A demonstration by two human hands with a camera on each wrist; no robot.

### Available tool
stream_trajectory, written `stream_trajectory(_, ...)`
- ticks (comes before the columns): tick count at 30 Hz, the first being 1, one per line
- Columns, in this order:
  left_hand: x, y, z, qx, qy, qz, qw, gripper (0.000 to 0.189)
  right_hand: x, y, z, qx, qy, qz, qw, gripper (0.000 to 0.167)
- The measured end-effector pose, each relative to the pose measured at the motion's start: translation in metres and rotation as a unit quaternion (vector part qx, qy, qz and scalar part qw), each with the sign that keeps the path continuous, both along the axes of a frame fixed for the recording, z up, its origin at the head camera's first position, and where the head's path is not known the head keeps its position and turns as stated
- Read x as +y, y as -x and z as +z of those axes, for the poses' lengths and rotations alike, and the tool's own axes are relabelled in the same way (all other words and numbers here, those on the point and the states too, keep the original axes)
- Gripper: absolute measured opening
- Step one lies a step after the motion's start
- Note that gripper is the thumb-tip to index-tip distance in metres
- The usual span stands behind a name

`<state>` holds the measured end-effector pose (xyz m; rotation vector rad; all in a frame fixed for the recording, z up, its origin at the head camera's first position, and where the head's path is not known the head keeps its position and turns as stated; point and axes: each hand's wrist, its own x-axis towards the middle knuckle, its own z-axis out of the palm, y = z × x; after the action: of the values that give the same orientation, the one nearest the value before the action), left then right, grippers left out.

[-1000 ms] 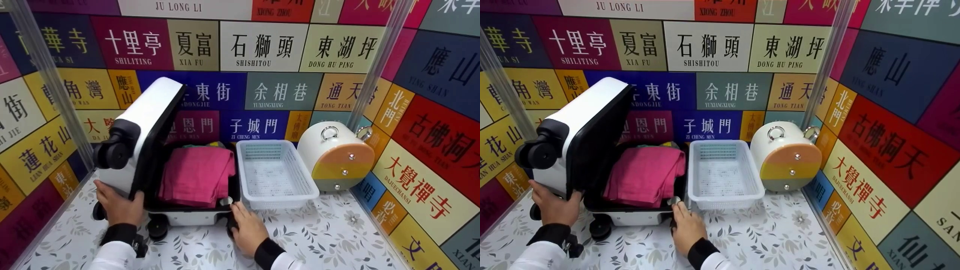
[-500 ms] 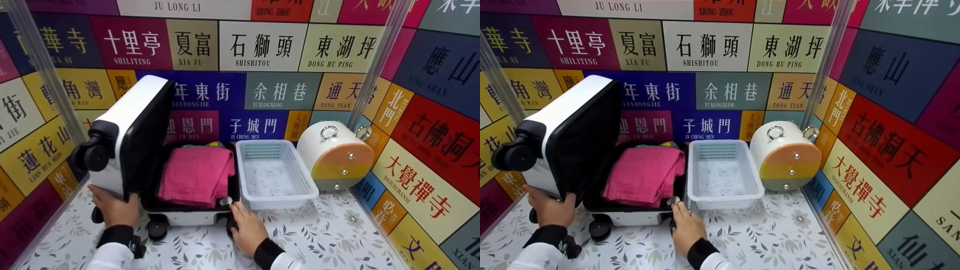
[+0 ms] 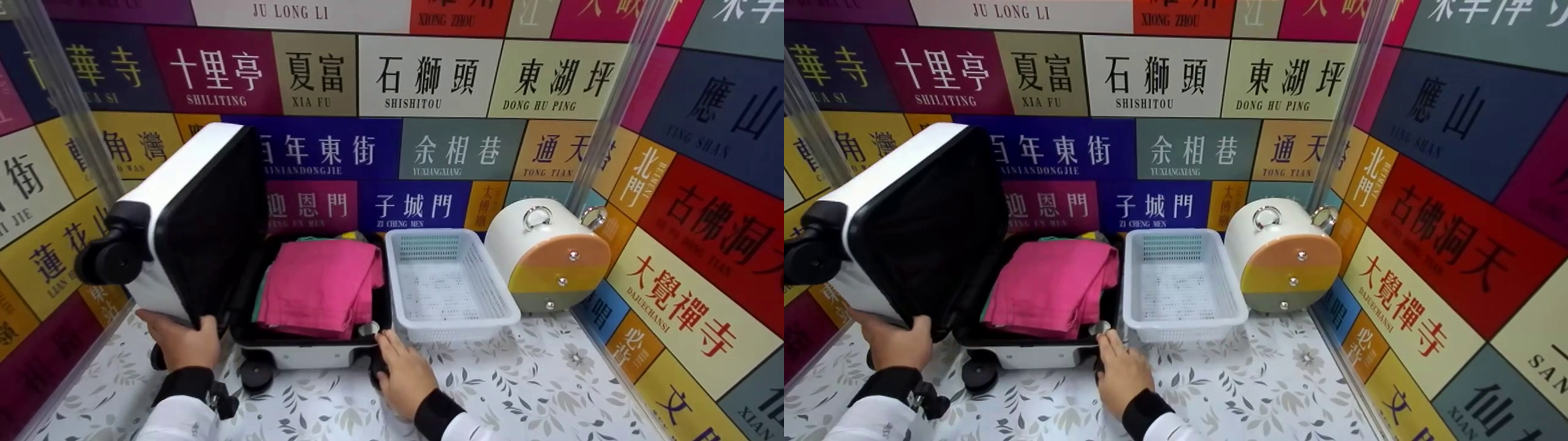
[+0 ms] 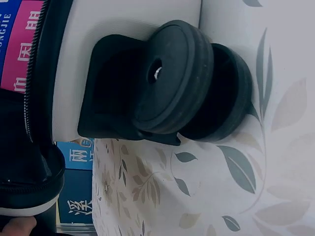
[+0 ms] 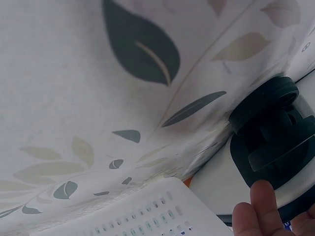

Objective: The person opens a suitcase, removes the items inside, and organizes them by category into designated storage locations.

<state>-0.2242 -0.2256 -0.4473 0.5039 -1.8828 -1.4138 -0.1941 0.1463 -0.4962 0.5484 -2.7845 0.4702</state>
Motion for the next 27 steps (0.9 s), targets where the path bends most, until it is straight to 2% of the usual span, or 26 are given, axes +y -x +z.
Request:
stream_trajectory(4, -0.003, 0.0, -0.001, -0.006, -0.016, -0.001, 0.9998, 0.106, 0.0, 0.0, 0.0, -0.001, 0.003, 0.0, 1.0, 0.071)
stream_trajectory(9, -0.011, -0.003, 0.002, -0.062, -0.052, -0.009, 0.9967, 0.109, 0.0, 0.0, 0.0, -0.009, 0.006, 0.003, 0.9999, 0.071)
stream_trajectory(15, -0.02, -0.005, 0.006, -0.149, -0.094, -0.02, 0.9842, 0.109, 0.001, 0.0, -0.001, -0.009, 0.003, 0.005, 0.9999, 0.072)
stream_trajectory(19, -0.025, -0.005, 0.005, -0.166, -0.122, -0.035, 0.9779, 0.109, 0.002, 0.001, -0.001, -0.002, -0.009, 0.006, 0.9999, 0.071)
stream_trajectory(27, -0.039, -0.009, -0.001, -0.228, -0.106, -0.06, 0.966, 0.109, 0.0, 0.0, -0.001, -0.006, -0.011, 0.005, 0.9999, 0.072)
